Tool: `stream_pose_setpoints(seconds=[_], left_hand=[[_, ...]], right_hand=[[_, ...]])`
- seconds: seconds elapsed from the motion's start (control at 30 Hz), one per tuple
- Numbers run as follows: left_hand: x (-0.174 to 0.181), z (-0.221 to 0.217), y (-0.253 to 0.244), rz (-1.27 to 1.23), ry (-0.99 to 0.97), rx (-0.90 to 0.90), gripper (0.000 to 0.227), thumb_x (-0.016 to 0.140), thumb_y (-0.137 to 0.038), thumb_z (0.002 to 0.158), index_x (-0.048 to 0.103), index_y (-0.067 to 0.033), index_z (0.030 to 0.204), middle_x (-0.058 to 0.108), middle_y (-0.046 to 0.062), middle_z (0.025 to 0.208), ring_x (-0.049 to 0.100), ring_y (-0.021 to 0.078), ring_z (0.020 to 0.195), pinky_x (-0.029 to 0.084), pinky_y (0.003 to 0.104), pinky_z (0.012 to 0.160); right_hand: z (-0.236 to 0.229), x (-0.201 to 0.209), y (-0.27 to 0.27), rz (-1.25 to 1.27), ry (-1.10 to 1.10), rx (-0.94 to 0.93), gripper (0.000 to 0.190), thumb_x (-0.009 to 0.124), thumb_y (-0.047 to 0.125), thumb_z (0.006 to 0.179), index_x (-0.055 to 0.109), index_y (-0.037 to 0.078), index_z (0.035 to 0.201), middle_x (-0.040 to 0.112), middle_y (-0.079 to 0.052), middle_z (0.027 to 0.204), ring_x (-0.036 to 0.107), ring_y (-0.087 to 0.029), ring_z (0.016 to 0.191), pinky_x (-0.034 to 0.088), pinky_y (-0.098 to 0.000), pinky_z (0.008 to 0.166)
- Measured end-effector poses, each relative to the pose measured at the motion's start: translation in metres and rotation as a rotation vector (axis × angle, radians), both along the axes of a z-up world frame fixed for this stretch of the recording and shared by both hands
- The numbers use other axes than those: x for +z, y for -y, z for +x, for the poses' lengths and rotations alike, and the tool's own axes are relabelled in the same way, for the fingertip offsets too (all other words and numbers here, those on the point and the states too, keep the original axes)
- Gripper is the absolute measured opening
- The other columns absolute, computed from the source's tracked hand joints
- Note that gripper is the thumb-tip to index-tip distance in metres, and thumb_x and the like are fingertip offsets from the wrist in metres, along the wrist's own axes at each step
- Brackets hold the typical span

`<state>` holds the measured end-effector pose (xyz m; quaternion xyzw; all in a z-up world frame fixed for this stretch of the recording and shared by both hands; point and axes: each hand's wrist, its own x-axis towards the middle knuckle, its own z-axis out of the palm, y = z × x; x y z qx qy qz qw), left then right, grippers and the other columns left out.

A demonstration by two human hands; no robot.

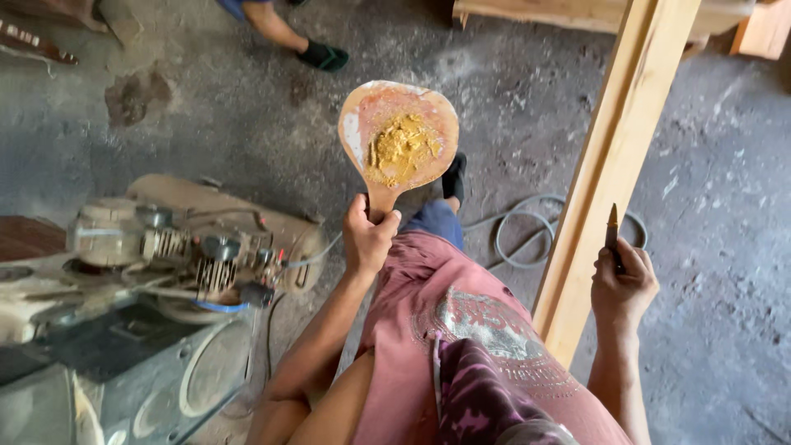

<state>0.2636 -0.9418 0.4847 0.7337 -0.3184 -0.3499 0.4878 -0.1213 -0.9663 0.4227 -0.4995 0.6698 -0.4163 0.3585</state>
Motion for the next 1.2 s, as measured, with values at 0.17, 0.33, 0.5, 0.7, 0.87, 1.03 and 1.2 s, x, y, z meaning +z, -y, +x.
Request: stream_pose_setpoints(seconds=[0.17, 0.33, 0.5, 0.7, 0.87, 1.03, 1.2], left_hand=[[-0.021, 0.034, 0.132, 0.087, -0.041, 0.047, 0.025, 0.075, -0.011, 0.08, 0.051, -0.0038, 0.082, 0.06, 0.002, 0.06, 0.054, 0.0103, 0.047, 0.043, 0.031, 0.042], [-0.018, 0.076, 0.244, 0.063, 0.023, 0.056, 0.022, 0.075, -0.011, 0.082, 0.054, -0.0062, 0.085, 0.063, 0.002, 0.064, 0.057, 0.0085, 0.051, 0.045, 0.028, 0.044], [-0.005, 0.104, 0.325, 0.047, -0.076, 0.137, 0.024, 0.075, -0.007, 0.081, 0.052, -0.0069, 0.087, 0.058, 0.0, 0.066, 0.054, 0.0069, 0.049, 0.041, 0.026, 0.039], [-0.012, 0.12, 0.405, 0.155, -0.026, 0.273, 0.022, 0.075, -0.005, 0.084, 0.052, -0.0056, 0.087, 0.059, 0.002, 0.064, 0.049, 0.0068, 0.045, 0.038, 0.025, 0.038], [-0.008, 0.114, 0.466, 0.173, -0.02, 0.442, 0.023, 0.075, -0.003, 0.082, 0.053, -0.006, 0.088, 0.06, 0.002, 0.065, 0.051, 0.0067, 0.047, 0.039, 0.025, 0.038], [0.003, 0.107, 0.525, 0.229, -0.014, 0.505, 0.022, 0.074, -0.002, 0.083, 0.055, -0.0068, 0.092, 0.06, 0.001, 0.067, 0.052, 0.0065, 0.047, 0.041, 0.024, 0.04], [-0.001, 0.105, 0.567, 0.165, -0.096, 0.555, 0.023, 0.072, 0.002, 0.085, 0.052, -0.0058, 0.093, 0.058, 0.001, 0.071, 0.051, 0.0064, 0.05, 0.039, 0.024, 0.041]], right_hand=[[0.032, -0.027, 0.145, -0.07, -0.233, 0.096, 0.024, 0.067, -0.006, 0.1, 0.074, -0.002, 0.122, 0.065, -0.005, 0.097, 0.064, -0.01, 0.081, 0.051, -0.0245, 0.071], [0.08, -0.027, 0.27, -0.032, 0.014, 0.076, 0.019, 0.066, -0.001, 0.103, 0.071, -0.001, 0.122, 0.063, -0.004, 0.099, 0.063, -0.008, 0.082, 0.051, -0.0239, 0.07], [0.122, -0.009, 0.374, 0.001, -0.068, 0.166, 0.022, 0.068, -0.002, 0.102, 0.072, -0.003, 0.123, 0.061, -0.006, 0.093, 0.058, -0.01, 0.075, 0.047, -0.0261, 0.064], [0.152, -0.028, 0.511, -0.076, 0.053, 0.32, 0.024, 0.066, -0.005, 0.103, 0.071, -0.004, 0.127, 0.06, -0.006, 0.098, 0.06, -0.01, 0.079, 0.048, -0.0255, 0.065], [0.164, -0.038, 0.614, 0.032, 0.054, 0.411, 0.022, 0.067, -0.003, 0.101, 0.071, -0.003, 0.123, 0.058, -0.006, 0.093, 0.059, -0.01, 0.074, 0.049, -0.0247, 0.062], [0.164, -0.042, 0.709, -0.068, -0.107, 0.573, 0.02, 0.07, -0.004, 0.101, 0.073, -0.003, 0.121, 0.06, -0.007, 0.095, 0.058, -0.014, 0.081, 0.047, -0.0265, 0.07], [0.176, -0.051, 0.778, 0.032, 0.053, 0.612, 0.023, 0.065, -0.003, 0.104, 0.072, -0.003, 0.126, 0.058, -0.007, 0.097, 0.058, -0.012, 0.08, 0.046, -0.0255, 0.067]])
